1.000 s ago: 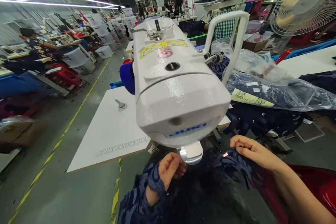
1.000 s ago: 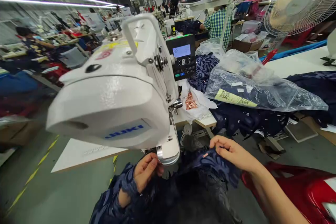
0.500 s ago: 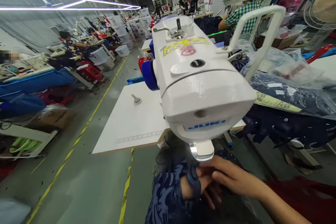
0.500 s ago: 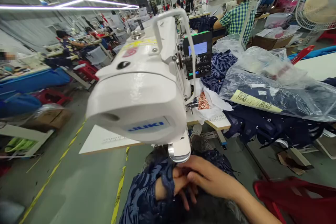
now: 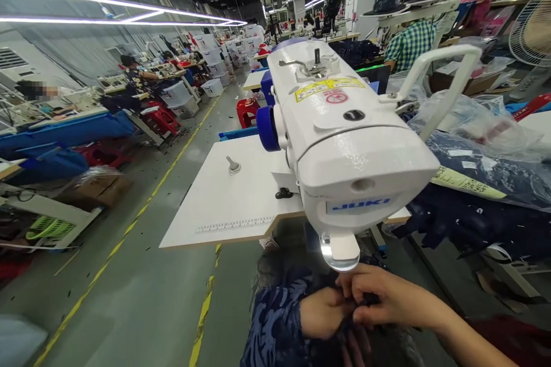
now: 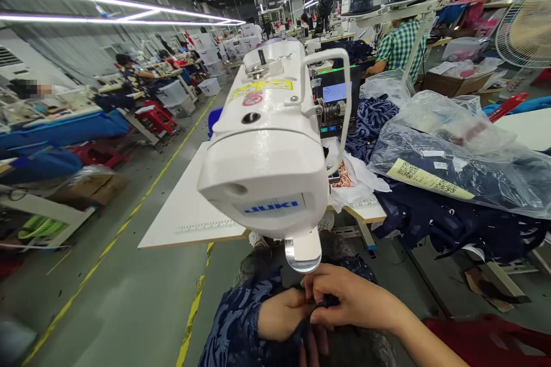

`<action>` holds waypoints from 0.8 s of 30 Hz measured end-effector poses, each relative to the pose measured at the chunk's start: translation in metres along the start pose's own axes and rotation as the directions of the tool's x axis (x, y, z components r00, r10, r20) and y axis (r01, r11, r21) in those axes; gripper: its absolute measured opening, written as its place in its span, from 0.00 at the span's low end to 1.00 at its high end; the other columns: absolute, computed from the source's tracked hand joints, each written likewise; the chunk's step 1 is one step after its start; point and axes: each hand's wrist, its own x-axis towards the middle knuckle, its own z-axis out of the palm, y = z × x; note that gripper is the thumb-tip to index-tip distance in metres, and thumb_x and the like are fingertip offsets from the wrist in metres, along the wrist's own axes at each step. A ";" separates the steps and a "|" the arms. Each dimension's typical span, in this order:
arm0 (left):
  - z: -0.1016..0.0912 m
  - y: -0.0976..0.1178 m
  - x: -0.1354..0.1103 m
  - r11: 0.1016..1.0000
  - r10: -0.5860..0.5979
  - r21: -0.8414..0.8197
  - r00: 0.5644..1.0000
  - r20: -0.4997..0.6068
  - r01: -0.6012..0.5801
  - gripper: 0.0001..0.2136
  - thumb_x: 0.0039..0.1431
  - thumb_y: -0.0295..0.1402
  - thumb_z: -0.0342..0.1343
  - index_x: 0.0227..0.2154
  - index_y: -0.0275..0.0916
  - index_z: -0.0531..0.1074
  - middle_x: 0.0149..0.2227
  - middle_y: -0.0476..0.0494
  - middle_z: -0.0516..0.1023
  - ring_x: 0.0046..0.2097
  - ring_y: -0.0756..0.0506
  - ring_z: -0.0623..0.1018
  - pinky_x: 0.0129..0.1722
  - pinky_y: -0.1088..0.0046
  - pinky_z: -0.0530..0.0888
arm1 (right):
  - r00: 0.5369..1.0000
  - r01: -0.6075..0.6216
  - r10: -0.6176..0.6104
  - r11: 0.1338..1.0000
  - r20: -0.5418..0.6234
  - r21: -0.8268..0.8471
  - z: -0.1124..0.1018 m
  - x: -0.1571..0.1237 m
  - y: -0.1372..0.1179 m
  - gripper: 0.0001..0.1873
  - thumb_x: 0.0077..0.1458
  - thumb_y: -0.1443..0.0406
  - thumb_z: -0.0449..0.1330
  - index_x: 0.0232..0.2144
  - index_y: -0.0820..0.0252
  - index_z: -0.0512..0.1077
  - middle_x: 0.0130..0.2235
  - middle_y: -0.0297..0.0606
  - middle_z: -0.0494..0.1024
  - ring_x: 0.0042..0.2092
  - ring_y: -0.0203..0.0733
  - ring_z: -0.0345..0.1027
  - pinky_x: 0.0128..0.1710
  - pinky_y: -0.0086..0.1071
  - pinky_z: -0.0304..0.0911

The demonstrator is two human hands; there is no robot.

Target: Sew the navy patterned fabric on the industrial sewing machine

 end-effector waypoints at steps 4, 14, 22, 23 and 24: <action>-0.007 0.016 -0.011 1.000 -0.011 0.029 0.963 0.268 0.003 0.29 0.48 0.56 0.56 0.45 0.37 0.73 0.19 0.52 0.71 0.13 0.57 0.65 0.12 0.83 0.60 | 1.000 0.005 -0.005 0.998 0.004 0.061 -0.014 -0.016 -0.003 0.16 0.56 0.59 0.59 0.20 0.57 0.61 0.30 0.32 0.73 0.36 0.39 0.68 0.49 0.38 0.59; -0.038 0.042 -0.016 0.937 0.324 0.230 0.897 -0.299 -0.262 0.17 0.52 0.48 0.57 0.28 0.39 0.63 0.12 0.59 0.65 0.14 0.57 0.62 0.18 0.82 0.59 | 0.926 -0.234 0.225 0.972 -0.304 0.006 -0.043 0.008 -0.024 0.13 0.59 0.55 0.55 0.30 0.56 0.71 0.29 0.32 0.72 0.31 0.38 0.64 0.30 0.26 0.59; -0.036 0.050 -0.001 0.883 0.462 0.285 0.803 -0.377 -0.374 0.16 0.56 0.44 0.55 0.40 0.39 0.64 0.24 0.56 0.67 0.17 0.58 0.60 0.15 0.81 0.57 | 0.872 -0.182 0.186 0.982 -0.453 0.053 -0.040 0.029 -0.006 0.11 0.56 0.57 0.56 0.31 0.57 0.73 0.28 0.33 0.76 0.31 0.41 0.69 0.33 0.29 0.64; -0.035 0.051 0.001 0.868 0.492 0.296 0.773 -0.400 -0.399 0.14 0.56 0.42 0.57 0.39 0.38 0.65 0.24 0.56 0.67 0.19 0.57 0.61 0.18 0.81 0.59 | 0.870 -0.188 0.189 0.981 -0.455 0.047 -0.043 0.028 -0.007 0.11 0.56 0.57 0.56 0.31 0.57 0.73 0.28 0.33 0.76 0.31 0.41 0.69 0.32 0.29 0.65; -0.034 0.051 0.003 0.850 0.523 0.310 0.744 -0.415 -0.425 0.12 0.56 0.40 0.57 0.38 0.38 0.67 0.25 0.54 0.68 0.22 0.56 0.64 0.22 0.80 0.63 | 0.873 -0.195 0.191 0.980 -0.449 0.038 -0.046 0.027 -0.008 0.11 0.55 0.57 0.57 0.31 0.57 0.73 0.28 0.33 0.77 0.30 0.41 0.69 0.31 0.29 0.65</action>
